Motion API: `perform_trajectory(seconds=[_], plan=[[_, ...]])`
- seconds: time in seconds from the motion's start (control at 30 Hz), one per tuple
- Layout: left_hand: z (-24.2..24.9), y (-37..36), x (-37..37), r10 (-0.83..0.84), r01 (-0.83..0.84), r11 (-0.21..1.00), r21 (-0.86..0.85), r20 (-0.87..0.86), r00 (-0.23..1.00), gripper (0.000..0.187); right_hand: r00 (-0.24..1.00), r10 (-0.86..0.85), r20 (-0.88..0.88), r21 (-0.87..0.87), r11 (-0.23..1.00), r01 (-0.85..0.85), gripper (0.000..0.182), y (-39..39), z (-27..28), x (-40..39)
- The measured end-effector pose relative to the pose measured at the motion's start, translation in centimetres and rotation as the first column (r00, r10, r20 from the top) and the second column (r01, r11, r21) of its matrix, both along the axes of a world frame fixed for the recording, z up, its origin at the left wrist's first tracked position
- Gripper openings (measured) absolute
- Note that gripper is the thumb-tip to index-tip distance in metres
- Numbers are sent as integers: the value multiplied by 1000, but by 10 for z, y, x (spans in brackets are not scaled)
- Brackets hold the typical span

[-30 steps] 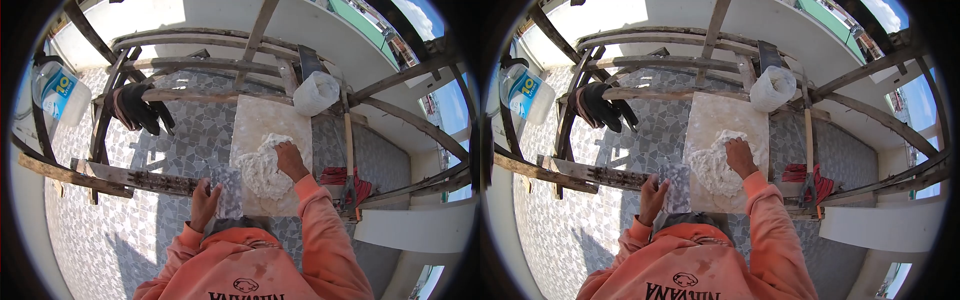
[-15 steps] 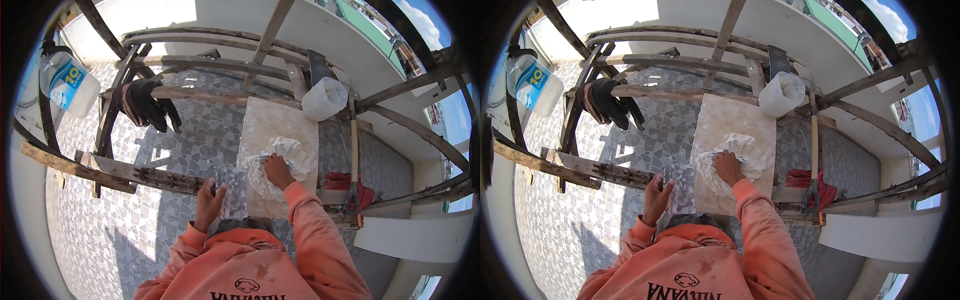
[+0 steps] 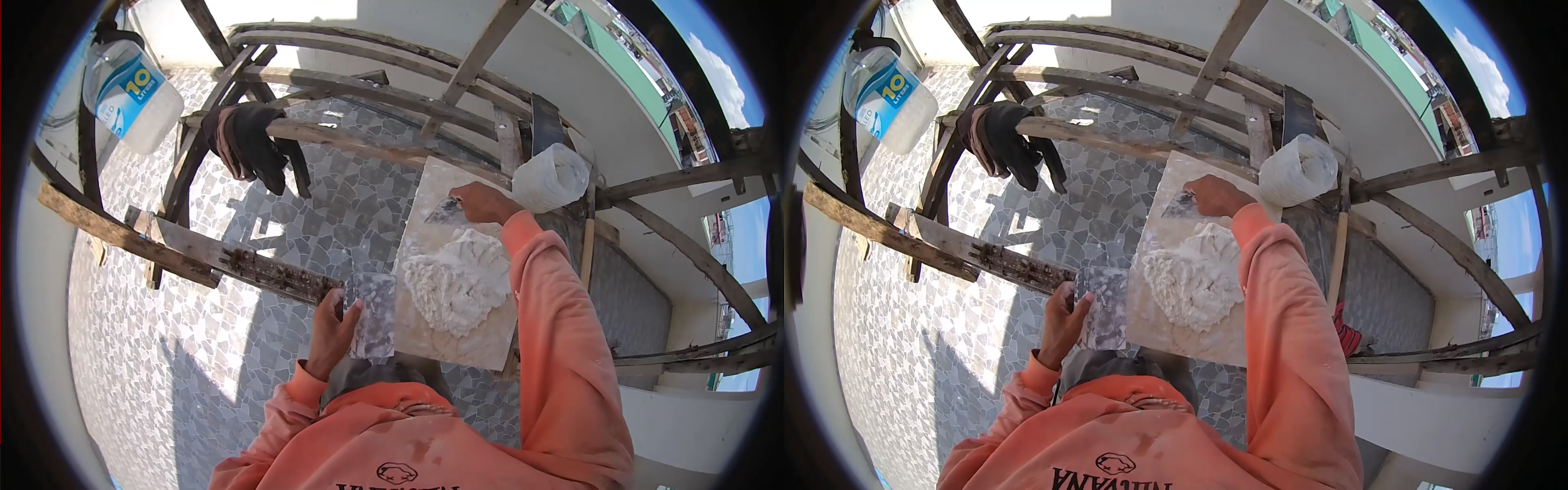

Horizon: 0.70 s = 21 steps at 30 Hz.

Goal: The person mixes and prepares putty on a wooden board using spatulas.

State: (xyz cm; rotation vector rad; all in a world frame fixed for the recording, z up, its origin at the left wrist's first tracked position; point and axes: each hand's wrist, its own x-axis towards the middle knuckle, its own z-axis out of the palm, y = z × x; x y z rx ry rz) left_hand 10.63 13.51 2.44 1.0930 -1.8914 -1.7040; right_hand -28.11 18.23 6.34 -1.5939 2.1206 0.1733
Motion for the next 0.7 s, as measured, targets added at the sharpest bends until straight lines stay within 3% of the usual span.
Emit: perform_trajectory(seconds=[0.1,0.23,0.37,0.5,0.7], plan=[[24,9,10,116,-115,992,53,-10,993,23,996,89,-4,79,993,-88,34,-38,-17,-16],[13,26,38,265,-269,962,42,81,961,26,972,231,52,106,966,-235,37,-66,-53,-4],[15,44,48,350,-357,934,-4,207,914,28,872,470,140,137,863,-487,33,-68,-96,21],[13,53,47,368,-375,927,-14,224,902,29,810,513,285,158,808,-568,30,-49,-101,37],[9,59,43,378,-380,925,-32,204,903,29,805,498,321,295,756,-585,31,-30,-61,43]])
